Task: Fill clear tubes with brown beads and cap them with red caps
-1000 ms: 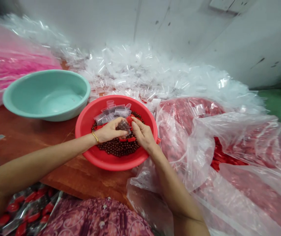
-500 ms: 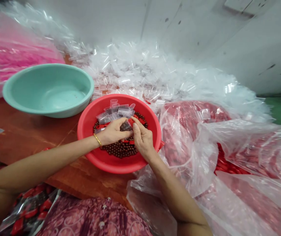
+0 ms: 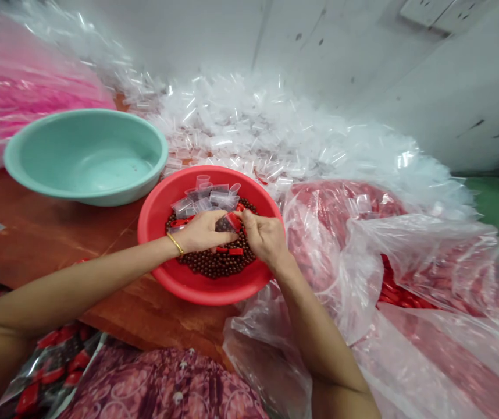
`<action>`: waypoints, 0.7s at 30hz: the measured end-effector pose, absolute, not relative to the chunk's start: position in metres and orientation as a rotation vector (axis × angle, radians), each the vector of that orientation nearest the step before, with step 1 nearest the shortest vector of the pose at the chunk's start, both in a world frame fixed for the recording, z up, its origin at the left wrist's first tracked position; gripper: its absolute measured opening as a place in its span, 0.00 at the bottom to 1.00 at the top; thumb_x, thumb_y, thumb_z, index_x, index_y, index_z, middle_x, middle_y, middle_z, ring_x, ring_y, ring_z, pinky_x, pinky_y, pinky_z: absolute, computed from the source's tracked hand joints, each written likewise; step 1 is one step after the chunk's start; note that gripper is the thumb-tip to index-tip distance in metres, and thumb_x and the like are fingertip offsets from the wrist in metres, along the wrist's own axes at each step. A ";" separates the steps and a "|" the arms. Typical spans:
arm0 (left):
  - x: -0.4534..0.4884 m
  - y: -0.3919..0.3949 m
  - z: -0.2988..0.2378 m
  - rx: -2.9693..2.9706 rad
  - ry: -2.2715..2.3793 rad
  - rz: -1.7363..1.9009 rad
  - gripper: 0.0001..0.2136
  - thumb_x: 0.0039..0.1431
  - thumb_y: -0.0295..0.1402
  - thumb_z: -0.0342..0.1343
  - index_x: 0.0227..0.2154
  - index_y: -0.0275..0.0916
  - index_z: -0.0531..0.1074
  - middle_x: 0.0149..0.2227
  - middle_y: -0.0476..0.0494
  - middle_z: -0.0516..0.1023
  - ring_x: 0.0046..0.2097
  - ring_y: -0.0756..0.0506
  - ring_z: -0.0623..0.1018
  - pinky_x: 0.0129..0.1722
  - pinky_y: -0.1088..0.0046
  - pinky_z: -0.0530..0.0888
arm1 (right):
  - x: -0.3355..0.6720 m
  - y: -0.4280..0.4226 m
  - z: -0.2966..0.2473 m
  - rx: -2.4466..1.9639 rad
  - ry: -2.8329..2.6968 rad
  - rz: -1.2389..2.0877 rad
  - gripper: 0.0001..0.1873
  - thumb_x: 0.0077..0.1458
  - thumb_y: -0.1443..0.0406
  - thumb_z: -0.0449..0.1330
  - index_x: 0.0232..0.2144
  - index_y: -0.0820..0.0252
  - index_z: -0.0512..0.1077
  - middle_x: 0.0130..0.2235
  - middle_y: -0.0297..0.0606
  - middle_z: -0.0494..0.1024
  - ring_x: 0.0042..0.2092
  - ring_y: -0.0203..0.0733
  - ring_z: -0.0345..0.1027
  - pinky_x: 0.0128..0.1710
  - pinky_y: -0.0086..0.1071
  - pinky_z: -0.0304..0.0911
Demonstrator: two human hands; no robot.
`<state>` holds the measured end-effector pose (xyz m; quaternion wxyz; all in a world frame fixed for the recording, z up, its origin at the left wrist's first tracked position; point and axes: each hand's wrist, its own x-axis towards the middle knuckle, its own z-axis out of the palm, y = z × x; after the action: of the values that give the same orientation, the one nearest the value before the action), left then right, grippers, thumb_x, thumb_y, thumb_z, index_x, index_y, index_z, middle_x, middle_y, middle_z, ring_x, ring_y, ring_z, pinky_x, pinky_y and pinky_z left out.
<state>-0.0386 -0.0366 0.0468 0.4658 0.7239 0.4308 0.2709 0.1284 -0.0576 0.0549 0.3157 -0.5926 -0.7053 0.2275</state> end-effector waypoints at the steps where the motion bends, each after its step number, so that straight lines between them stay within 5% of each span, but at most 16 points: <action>1: -0.040 -0.037 0.049 1.836 1.059 0.631 0.09 0.46 0.37 0.57 0.25 0.37 0.67 0.22 0.51 0.69 0.25 0.51 0.67 0.25 0.75 0.59 | 0.127 -0.054 0.055 -1.559 -1.754 0.637 0.38 0.56 0.40 0.39 0.32 0.60 0.78 0.22 0.39 0.73 0.27 0.41 0.68 0.30 0.33 0.63; 3: -0.042 -0.037 0.053 1.963 1.065 0.565 0.08 0.46 0.36 0.56 0.23 0.38 0.66 0.22 0.51 0.68 0.25 0.50 0.66 0.25 0.75 0.58 | 0.123 -0.048 0.052 -1.548 -1.568 0.767 0.42 0.54 0.38 0.35 0.29 0.61 0.77 0.18 0.38 0.68 0.23 0.38 0.64 0.26 0.33 0.60; 6: -0.043 -0.039 0.054 2.137 1.037 0.425 0.05 0.44 0.33 0.55 0.21 0.38 0.65 0.19 0.51 0.65 0.23 0.50 0.64 0.23 0.73 0.56 | 0.111 -0.043 0.045 -1.490 -1.389 1.079 0.46 0.52 0.37 0.30 0.40 0.63 0.74 0.20 0.36 0.69 0.22 0.36 0.62 0.25 0.32 0.61; 10: -0.040 -0.043 0.055 2.206 0.951 0.297 0.05 0.42 0.32 0.55 0.19 0.38 0.65 0.18 0.50 0.64 0.22 0.49 0.65 0.24 0.73 0.59 | 0.095 -0.042 0.043 -1.387 -1.296 1.376 0.47 0.54 0.40 0.24 0.56 0.63 0.61 0.39 0.43 0.75 0.38 0.40 0.71 0.40 0.34 0.67; 14: -0.039 -0.047 0.055 2.215 0.982 0.286 0.04 0.41 0.32 0.56 0.21 0.38 0.67 0.18 0.48 0.65 0.25 0.45 0.70 0.27 0.71 0.65 | 0.087 -0.045 0.041 -1.407 -1.366 1.466 0.43 0.57 0.44 0.23 0.63 0.58 0.52 0.53 0.43 0.70 0.56 0.41 0.62 0.59 0.38 0.53; 17: -0.041 -0.049 0.054 2.272 0.982 0.241 0.05 0.41 0.32 0.56 0.23 0.37 0.68 0.20 0.44 0.68 0.29 0.41 0.73 0.30 0.67 0.68 | 0.084 -0.048 0.039 -1.456 -1.406 1.519 0.40 0.59 0.45 0.27 0.63 0.59 0.52 0.59 0.41 0.64 0.62 0.40 0.54 0.64 0.39 0.42; 21: -0.041 -0.048 0.051 2.300 0.983 0.307 0.06 0.42 0.32 0.57 0.26 0.37 0.70 0.22 0.44 0.70 0.32 0.40 0.74 0.33 0.67 0.69 | 0.082 -0.050 0.048 -1.457 -1.436 1.470 0.41 0.59 0.46 0.21 0.65 0.58 0.49 0.60 0.41 0.64 0.63 0.41 0.52 0.63 0.41 0.44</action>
<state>-0.0413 -0.0485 0.0511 0.3057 0.8690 0.3713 0.1160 0.0815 -0.0496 0.0478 0.3062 -0.5507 -0.5425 0.5557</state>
